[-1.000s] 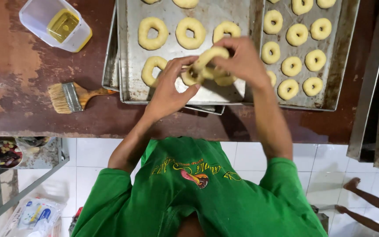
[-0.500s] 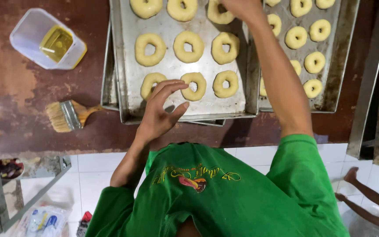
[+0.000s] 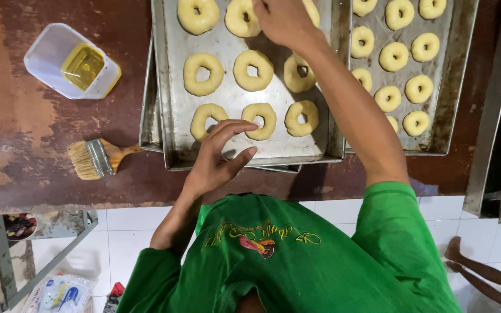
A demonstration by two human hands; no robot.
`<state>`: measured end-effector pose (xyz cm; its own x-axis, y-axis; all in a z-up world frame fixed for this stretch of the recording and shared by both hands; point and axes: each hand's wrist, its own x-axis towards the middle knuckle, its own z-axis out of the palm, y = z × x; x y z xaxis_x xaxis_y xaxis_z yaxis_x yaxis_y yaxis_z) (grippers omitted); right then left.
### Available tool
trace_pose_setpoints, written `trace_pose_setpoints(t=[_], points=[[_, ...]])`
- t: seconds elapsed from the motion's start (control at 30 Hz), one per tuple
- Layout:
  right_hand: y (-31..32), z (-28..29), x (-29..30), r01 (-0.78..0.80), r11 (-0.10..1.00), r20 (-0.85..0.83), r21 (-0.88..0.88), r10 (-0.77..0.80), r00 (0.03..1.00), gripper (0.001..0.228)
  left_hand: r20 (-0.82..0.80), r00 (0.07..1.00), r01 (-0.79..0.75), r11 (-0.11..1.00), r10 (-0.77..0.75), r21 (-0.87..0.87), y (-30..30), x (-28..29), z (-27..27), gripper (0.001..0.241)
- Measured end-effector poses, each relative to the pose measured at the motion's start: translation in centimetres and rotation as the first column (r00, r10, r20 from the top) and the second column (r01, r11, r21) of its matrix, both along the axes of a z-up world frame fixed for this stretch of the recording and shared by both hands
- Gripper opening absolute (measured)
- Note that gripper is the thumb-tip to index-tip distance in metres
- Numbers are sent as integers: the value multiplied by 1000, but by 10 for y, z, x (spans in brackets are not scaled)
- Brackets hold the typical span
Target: The recorder is shaping and arranging pieces of dough on baking trays.
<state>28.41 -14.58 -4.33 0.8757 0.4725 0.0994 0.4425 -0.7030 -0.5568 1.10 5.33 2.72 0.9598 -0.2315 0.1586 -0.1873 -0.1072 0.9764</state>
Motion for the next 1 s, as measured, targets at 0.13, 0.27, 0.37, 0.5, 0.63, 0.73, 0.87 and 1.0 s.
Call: trace_pose_setpoints(t=[0.13,0.27,0.37,0.5,0.63,0.73,0.87,1.0], points=[[21,-22,10,-58,998,118,-18,59,991,26,-7,1000,-7,1000,7,0,3,-3,-2,41],[35,-32,13,85,985,-113,-149,-103,988,25,-31,999,15,1000,-15,-5,5,-6,2,40],[35,-26,1,101,989,-168,-107,-118,979,28,-21,1000,21,1000,-21,-11,9,-8,3,39],[25,22,-48,-156,982,225,108,129,966,32,-28,998,-48,999,49,5,13,-10,-1,39],[16,102,-113,-125,988,128,85,114,985,26,41,983,-177,984,177,12,1,-9,-8,45],[2,141,-159,-128,984,-138,121,145,980,30,154,947,-294,954,283,54,-19,-2,4,69],[-19,146,-200,-170,939,-186,300,232,955,28,39,984,-165,966,176,-201,-42,0,-3,82],[-42,128,-217,-135,911,-144,391,205,968,26,-112,987,-142,949,115,-283,-54,-4,-24,74]])
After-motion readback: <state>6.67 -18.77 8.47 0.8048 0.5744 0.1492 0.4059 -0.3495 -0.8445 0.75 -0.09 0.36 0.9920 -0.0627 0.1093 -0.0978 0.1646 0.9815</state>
